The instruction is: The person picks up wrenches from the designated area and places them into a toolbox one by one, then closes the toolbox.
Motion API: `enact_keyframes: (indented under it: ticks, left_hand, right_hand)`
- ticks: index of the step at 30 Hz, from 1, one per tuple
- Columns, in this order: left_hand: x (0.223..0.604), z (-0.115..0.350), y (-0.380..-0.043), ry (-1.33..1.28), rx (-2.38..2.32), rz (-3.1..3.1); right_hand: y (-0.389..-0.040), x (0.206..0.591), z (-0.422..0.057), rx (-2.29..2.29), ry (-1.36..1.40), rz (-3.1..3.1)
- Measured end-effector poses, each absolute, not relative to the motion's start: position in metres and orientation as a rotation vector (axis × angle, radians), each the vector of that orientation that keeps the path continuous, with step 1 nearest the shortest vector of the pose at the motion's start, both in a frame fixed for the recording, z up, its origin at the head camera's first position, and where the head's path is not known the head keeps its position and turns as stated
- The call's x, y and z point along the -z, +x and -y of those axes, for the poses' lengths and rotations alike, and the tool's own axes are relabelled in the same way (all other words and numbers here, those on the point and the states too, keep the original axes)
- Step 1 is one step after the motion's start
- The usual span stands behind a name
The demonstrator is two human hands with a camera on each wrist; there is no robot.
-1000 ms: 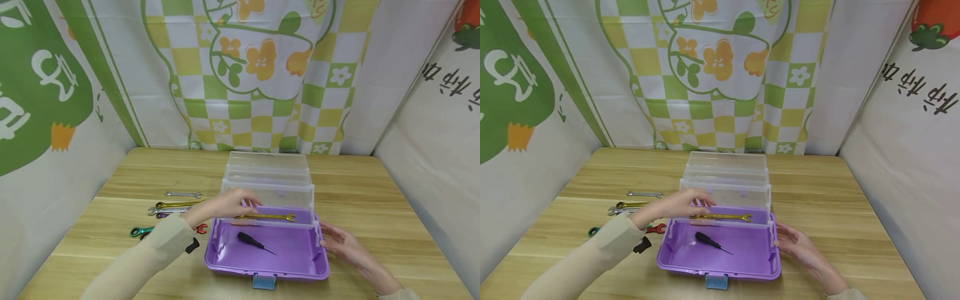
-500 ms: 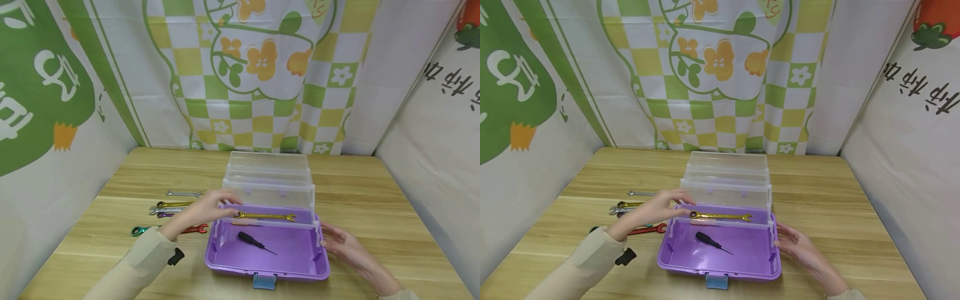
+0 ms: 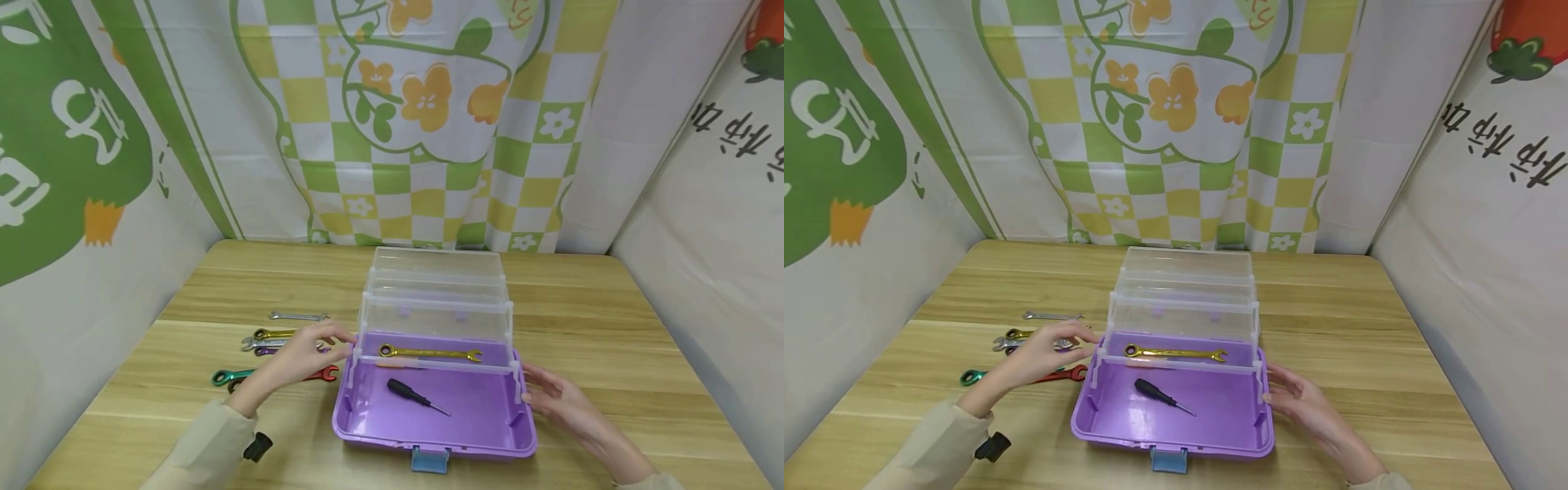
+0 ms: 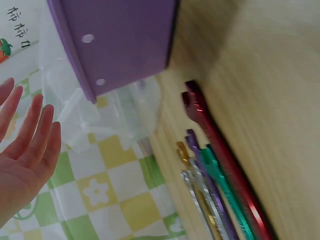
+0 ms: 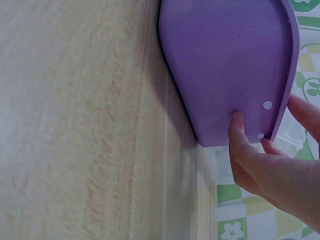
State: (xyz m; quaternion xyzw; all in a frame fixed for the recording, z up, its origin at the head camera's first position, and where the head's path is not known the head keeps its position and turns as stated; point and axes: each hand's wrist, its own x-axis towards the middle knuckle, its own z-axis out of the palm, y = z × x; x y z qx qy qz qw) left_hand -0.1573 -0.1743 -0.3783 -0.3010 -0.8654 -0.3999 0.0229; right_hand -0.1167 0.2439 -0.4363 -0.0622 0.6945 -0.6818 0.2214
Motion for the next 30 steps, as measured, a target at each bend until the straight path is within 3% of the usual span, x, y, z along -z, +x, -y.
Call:
enact_keyframes:
  ticks: [30]
  left_hand:
    - [0.429,0.229,-0.137,-0.645,1.018,2.867]
  right_hand:
    - [-0.118,0.440,-0.245,1.903,-0.203,-1.931]
